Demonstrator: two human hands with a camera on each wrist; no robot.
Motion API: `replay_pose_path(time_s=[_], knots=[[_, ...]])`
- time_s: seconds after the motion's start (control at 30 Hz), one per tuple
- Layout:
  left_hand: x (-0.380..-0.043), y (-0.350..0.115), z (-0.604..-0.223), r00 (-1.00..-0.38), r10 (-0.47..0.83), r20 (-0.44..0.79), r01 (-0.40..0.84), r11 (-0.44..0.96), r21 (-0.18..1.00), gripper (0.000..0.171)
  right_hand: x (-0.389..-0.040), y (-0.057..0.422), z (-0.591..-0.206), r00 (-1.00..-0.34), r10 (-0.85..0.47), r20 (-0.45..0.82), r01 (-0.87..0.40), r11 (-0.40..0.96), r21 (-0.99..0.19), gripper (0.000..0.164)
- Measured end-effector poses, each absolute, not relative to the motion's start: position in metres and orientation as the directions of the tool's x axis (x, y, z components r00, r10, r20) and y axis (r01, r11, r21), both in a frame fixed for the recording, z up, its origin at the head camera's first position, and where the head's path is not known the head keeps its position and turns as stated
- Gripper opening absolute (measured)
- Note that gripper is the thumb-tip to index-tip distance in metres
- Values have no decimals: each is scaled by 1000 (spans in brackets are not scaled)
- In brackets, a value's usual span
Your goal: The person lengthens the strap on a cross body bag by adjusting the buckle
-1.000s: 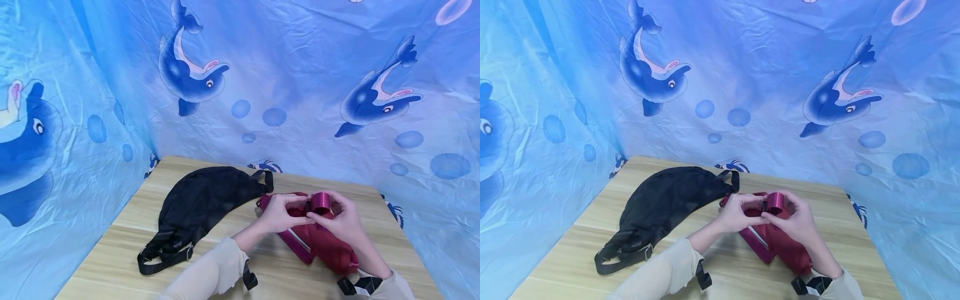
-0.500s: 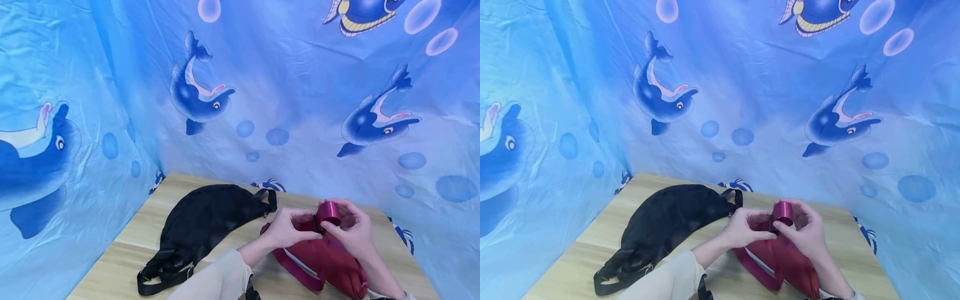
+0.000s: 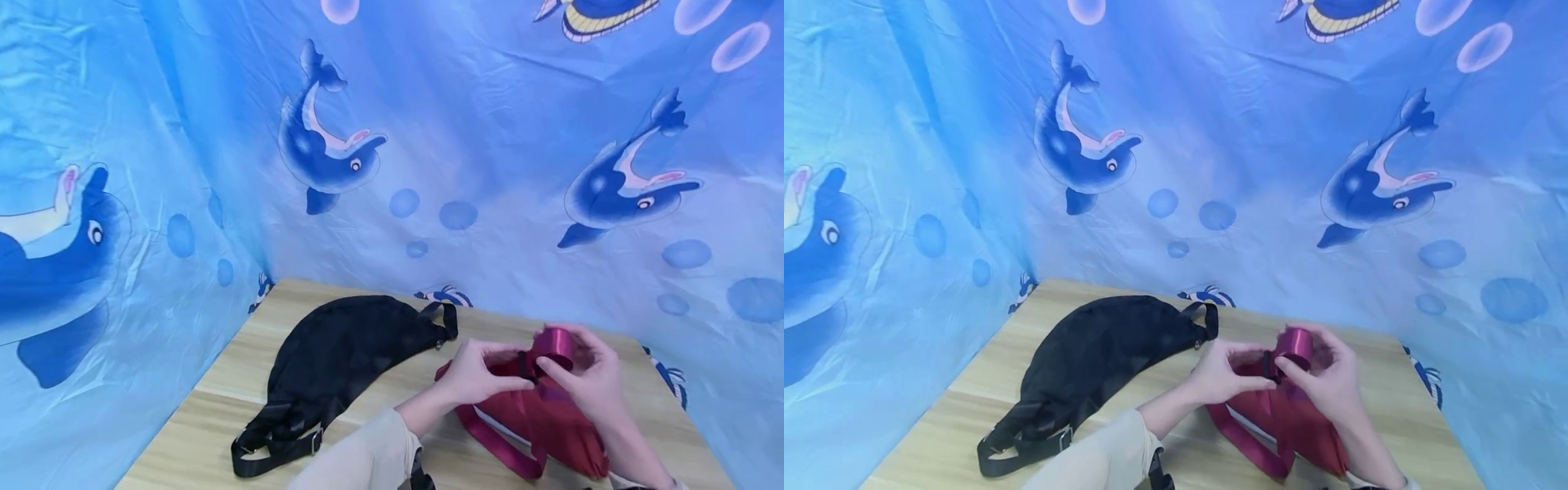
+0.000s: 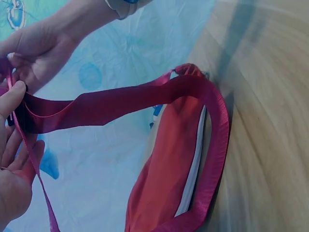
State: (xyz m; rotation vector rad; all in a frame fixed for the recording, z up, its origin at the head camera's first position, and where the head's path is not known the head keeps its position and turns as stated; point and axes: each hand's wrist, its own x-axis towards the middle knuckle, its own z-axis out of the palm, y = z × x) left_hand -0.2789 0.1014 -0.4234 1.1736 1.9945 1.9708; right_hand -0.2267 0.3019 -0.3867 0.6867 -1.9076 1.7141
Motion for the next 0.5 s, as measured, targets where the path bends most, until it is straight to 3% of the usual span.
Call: replay_pose_path(time_s=[0.2,0.4,0.5], knots=[[-282,101,-426,-692,562,452,479,-112,871,46,-236,295,-394,-668,-159,727,-742,59,-668,59],[-282,100,-432,-698,565,440,462,-115,880,46,-231,291,-394,-713,-117,691,-689,297,-661,64],[-282,101,-433,-697,567,439,459,-118,880,45,-230,289,-394,-712,-75,698,-681,313,-662,58]])
